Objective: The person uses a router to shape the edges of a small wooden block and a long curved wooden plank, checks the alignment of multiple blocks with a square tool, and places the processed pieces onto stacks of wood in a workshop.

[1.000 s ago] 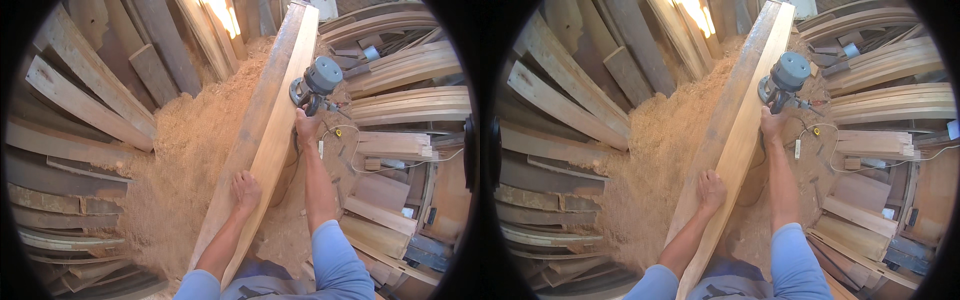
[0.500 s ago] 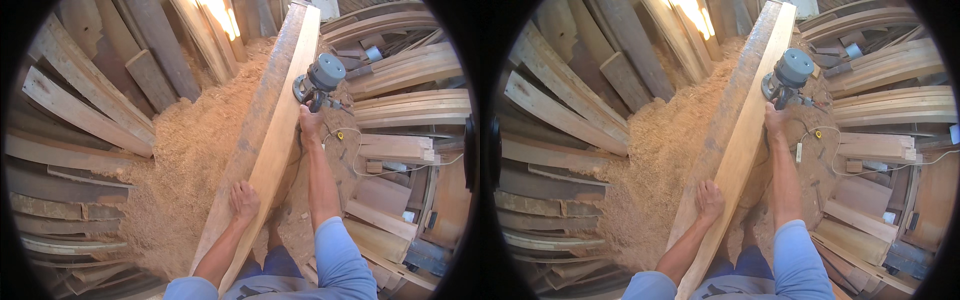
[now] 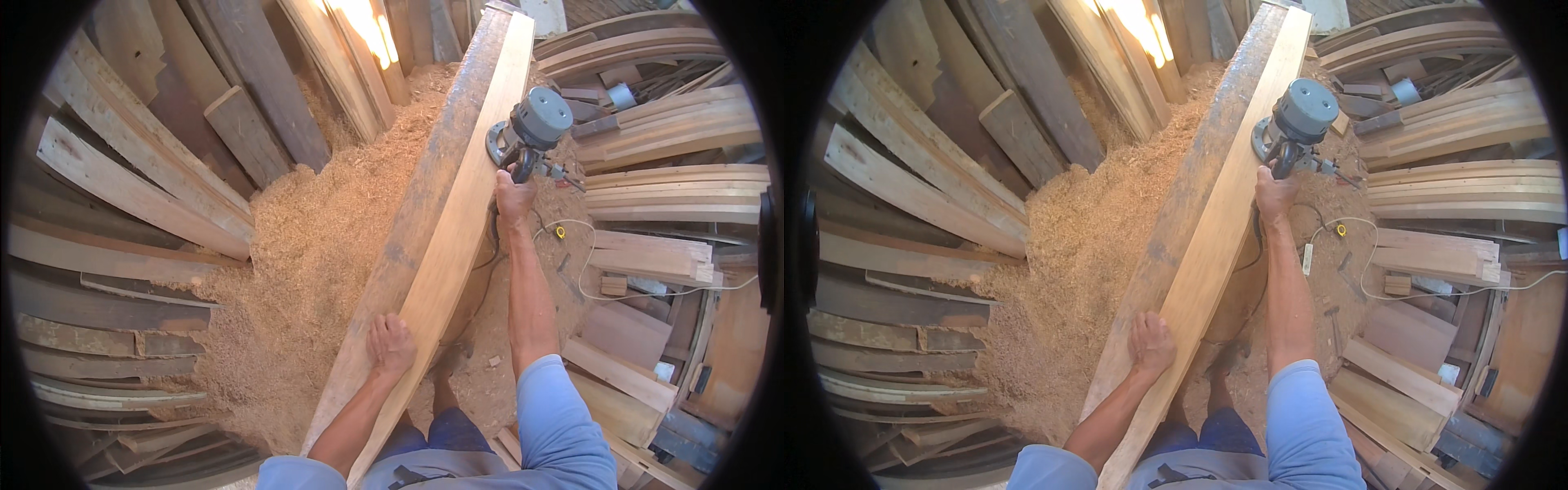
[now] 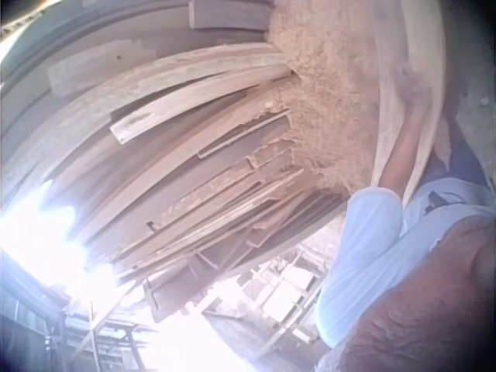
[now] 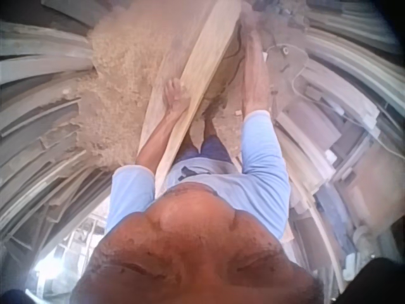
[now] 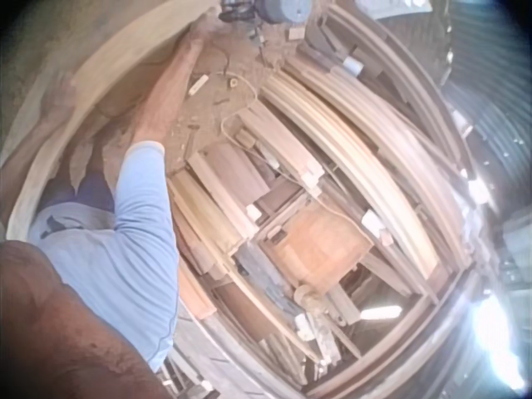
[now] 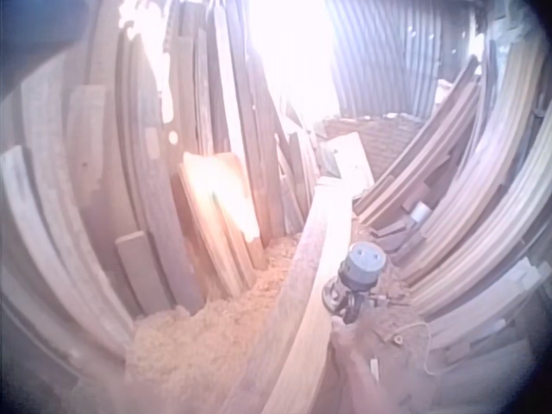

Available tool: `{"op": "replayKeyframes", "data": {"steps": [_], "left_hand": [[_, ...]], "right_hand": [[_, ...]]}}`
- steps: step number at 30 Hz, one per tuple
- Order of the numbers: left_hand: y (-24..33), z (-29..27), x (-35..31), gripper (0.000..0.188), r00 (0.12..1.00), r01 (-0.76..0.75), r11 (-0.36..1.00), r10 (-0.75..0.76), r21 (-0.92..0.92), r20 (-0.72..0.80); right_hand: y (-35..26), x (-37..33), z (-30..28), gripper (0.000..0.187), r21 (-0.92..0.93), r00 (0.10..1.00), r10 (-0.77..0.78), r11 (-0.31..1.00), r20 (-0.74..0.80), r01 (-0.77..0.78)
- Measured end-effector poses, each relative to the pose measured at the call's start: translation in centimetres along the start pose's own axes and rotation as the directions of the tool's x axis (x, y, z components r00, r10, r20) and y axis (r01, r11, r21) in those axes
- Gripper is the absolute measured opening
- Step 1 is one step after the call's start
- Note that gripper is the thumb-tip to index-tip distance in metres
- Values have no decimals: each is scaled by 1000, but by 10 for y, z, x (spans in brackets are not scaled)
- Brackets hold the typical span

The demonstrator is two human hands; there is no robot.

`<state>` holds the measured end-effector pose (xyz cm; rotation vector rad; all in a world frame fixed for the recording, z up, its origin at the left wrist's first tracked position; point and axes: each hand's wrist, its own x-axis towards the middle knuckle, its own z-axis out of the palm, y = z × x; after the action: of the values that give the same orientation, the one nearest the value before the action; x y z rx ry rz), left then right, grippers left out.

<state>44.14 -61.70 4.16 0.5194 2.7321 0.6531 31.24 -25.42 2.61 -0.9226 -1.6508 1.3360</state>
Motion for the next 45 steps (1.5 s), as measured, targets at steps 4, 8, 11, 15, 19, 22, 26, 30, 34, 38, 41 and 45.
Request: {"op": "replayKeyframes", "data": {"steps": [4,8,11,15,19,22,26,30,34,38,41,45], "left_hand": [[-2,3,-1,17,1000,-17,1000,17,0,-6],[-4,5,-1,18,1000,-5,1000,5,13,-6],[-4,3,-2,19,1000,5,1000,-5,13,-4],[-4,7,-1,20,1000,10,1000,-9,11,-9],[-5,10,-2,20,1000,3,1000,-3,29,-2],[-6,11,-4,20,1000,5,999,-4,45,-13],[-4,9,-3,20,1000,1,999,0,44,-22],[-10,9,-4,19,999,28,998,-26,52,-35],[-9,11,0,18,999,-13,999,14,30,-32],[-8,10,0,18,999,-25,999,26,26,-35],[-10,9,-5,18,999,-42,999,42,35,-21],[-9,8,0,18,999,-44,999,44,-12,-31]], "right_hand": [[7,14,2,9,6,1000,-4,1000,1,4],[6,25,5,9,3,1000,13,1000,4,-13],[-1,30,10,8,7,996,86,996,7,-86],[11,49,8,6,11,999,39,999,20,-40],[17,63,9,8,1,999,49,999,13,-49],[13,69,14,14,44,1000,-5,999,11,4],[13,82,16,12,-7,999,-34,999,3,34],[-1,81,25,11,24,998,59,998,27,-60],[15,105,21,10,-28,999,-51,998,-19,50],[29,116,23,10,-16,998,-63,998,-4,63],[15,117,27,12,16,1000,13,1000,-5,-13],[-1,121,31,13,66,997,80,995,-8,-80]]}}
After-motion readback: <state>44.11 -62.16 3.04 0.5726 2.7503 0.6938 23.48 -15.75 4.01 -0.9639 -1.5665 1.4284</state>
